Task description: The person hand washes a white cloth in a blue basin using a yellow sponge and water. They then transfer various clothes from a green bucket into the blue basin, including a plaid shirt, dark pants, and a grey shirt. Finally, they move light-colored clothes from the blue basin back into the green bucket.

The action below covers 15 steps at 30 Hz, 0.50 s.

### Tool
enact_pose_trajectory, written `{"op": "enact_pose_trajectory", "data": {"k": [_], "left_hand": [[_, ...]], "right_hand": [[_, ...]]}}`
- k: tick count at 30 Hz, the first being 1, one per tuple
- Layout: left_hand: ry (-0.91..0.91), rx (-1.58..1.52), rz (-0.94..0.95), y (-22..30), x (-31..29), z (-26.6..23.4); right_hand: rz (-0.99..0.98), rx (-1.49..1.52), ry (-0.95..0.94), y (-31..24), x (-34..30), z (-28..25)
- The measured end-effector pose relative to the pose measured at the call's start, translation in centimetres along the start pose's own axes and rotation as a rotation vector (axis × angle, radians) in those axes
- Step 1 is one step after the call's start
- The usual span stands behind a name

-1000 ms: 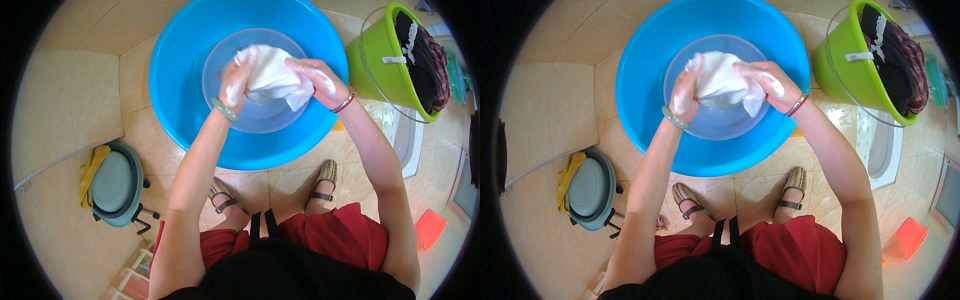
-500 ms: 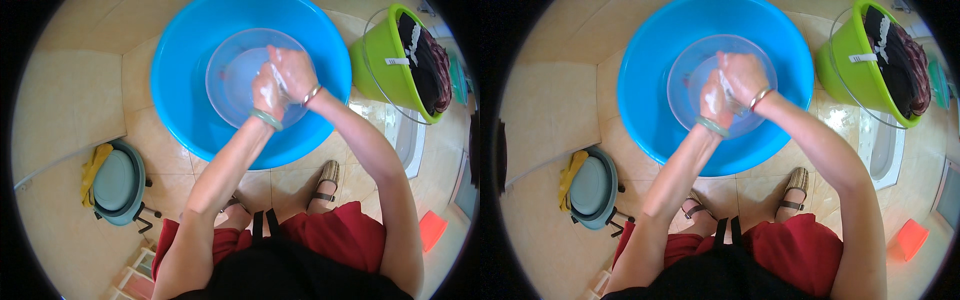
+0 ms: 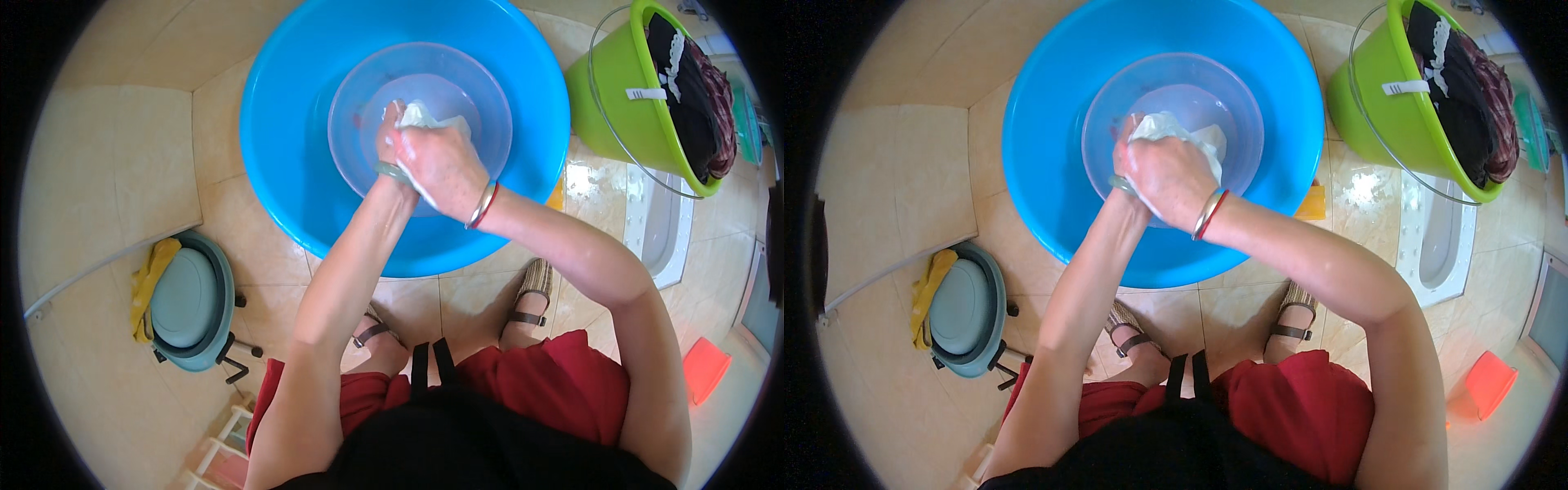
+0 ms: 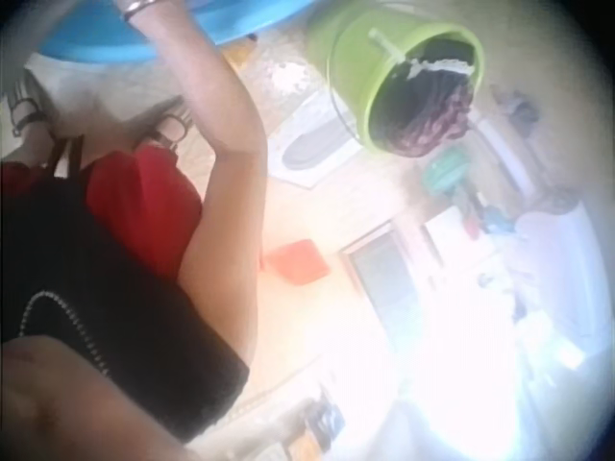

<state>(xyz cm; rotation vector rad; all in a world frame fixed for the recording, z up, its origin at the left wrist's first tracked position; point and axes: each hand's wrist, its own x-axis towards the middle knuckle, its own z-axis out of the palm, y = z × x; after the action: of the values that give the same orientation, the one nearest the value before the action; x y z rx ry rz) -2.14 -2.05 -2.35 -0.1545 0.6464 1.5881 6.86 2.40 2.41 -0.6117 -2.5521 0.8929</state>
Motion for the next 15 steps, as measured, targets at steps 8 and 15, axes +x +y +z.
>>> {"op": "enact_pose_trajectory", "data": {"k": [8, 15], "left_hand": [[0.250, 0.110, 0.276, -2.8, 1.3, 1.9], [0.267, 0.171, 0.342, -5.1, 0.8, 2.3]], "right_hand": [[-0.099, -0.064, 0.039, 4.6, 1.5, -0.1], [0.034, -0.168, 0.066, 7.9, 2.5, 0.8]]}}
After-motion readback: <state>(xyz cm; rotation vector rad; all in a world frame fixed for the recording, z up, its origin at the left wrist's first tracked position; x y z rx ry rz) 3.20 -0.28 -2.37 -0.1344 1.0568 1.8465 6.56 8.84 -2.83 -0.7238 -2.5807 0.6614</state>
